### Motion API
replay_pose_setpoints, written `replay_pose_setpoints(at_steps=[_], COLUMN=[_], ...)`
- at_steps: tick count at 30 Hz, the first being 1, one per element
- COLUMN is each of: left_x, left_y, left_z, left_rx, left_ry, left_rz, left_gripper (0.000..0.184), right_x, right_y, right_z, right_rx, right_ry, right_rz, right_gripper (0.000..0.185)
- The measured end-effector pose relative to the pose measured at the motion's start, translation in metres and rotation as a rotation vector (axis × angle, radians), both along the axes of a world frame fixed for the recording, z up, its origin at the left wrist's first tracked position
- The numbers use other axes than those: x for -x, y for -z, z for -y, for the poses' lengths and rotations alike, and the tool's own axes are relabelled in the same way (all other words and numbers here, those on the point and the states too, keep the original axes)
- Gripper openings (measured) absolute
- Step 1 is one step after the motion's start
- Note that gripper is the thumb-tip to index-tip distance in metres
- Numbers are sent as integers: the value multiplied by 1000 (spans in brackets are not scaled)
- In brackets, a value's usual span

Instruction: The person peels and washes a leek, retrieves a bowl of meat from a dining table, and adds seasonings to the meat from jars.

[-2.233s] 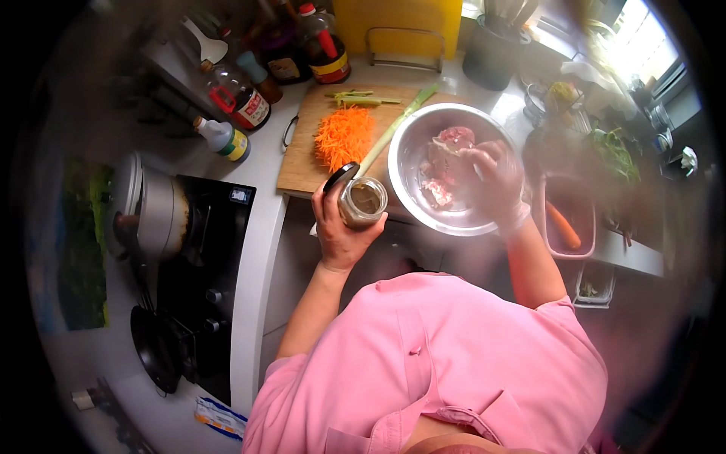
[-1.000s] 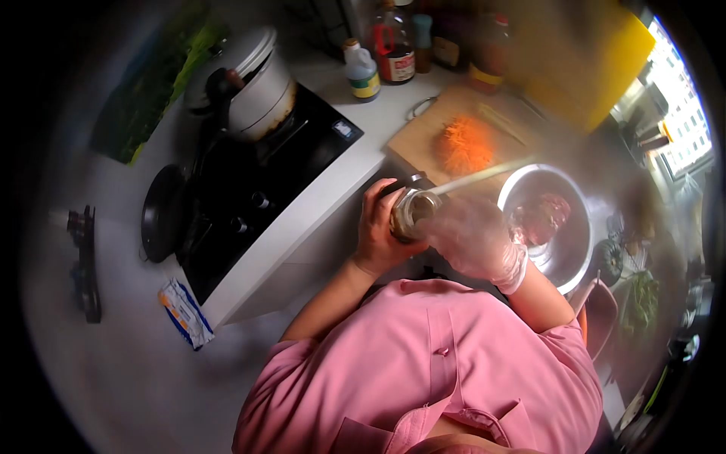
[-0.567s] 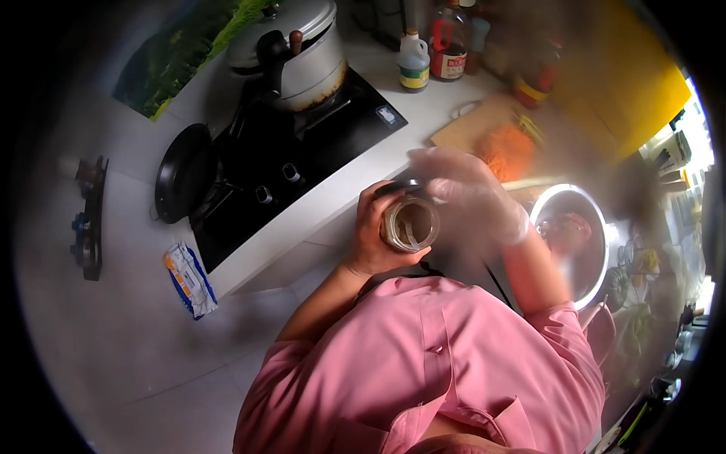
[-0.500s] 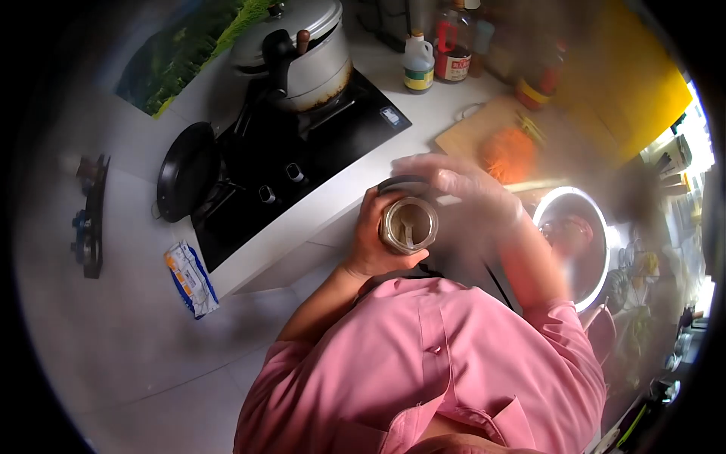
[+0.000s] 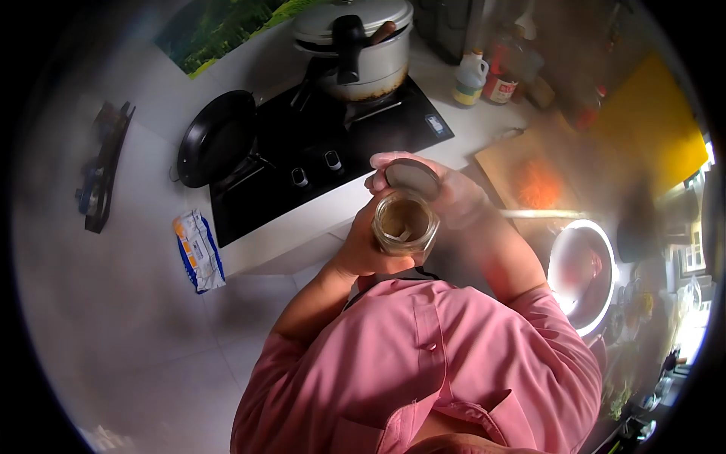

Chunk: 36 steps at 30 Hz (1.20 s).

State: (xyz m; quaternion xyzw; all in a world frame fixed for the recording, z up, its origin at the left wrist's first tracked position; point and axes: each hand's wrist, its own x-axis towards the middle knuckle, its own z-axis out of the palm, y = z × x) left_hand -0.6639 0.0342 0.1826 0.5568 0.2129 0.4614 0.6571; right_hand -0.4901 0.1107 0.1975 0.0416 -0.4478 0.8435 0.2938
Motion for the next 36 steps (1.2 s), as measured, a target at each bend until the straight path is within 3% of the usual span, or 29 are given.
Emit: replay_pose_setpoints(at_steps=[2, 5, 7, 9, 13, 15, 20, 23, 24, 26, 30, 33, 34, 36], left_x=[7, 23, 28, 34, 42, 45, 57, 68, 70, 74, 75, 72, 73, 70], left_y=[-3, -5, -14, -17, -23, -25, -33, -34, -35, -37, -46, -62, -67, -66], left_z=[2, 2, 6, 10, 10, 11, 11, 11, 12, 13, 9, 12, 15, 13], left_rx=[-46, -123, -133, -117, -163, -155, -155, -143, -146, -44, -104, -160, -76, -275], left_ry=[-13, -66, -59, -16, -37, -51, -15, 58, 50, 157, 197, 72, 27, -212], left_rz=[74, 42, 47, 27, 84, 32, -38, -151, -144, -110, -66, -46, -152, -395], left_gripper=[85, 87, 88, 87, 85, 82, 70, 67, 67, 65, 63, 61, 62, 68], right_x=[6, 0, 1, 0, 7, 15, 27, 35, 37, 39, 45, 45, 46, 45], right_y=[-16, -50, -80, -98, -111, -117, -128, -135, -141, -145, -149, -148, -152, -144], right_z=[3, 3, 14, 15, 12, 16, 26, 28, 36, 41, 44, 48, 51, 51], right_rx=[-55, -428, -851, -1123, -1114, -1432, -1660, -1696, -1697, -1675, -1604, -1593, -1553, -1518], right_ry=[74, 186, 366, 370, 261, 384, 346, 229, 223, 202, 217, 319, 353, 477], right_rz=[60, 325, 566, 559, 505, 466, 528, 555, 663, 666, 692, 712, 841, 953], right_gripper=[96, 91, 86, 85, 84, 83, 78, 78, 76, 75, 77, 77, 75, 71])
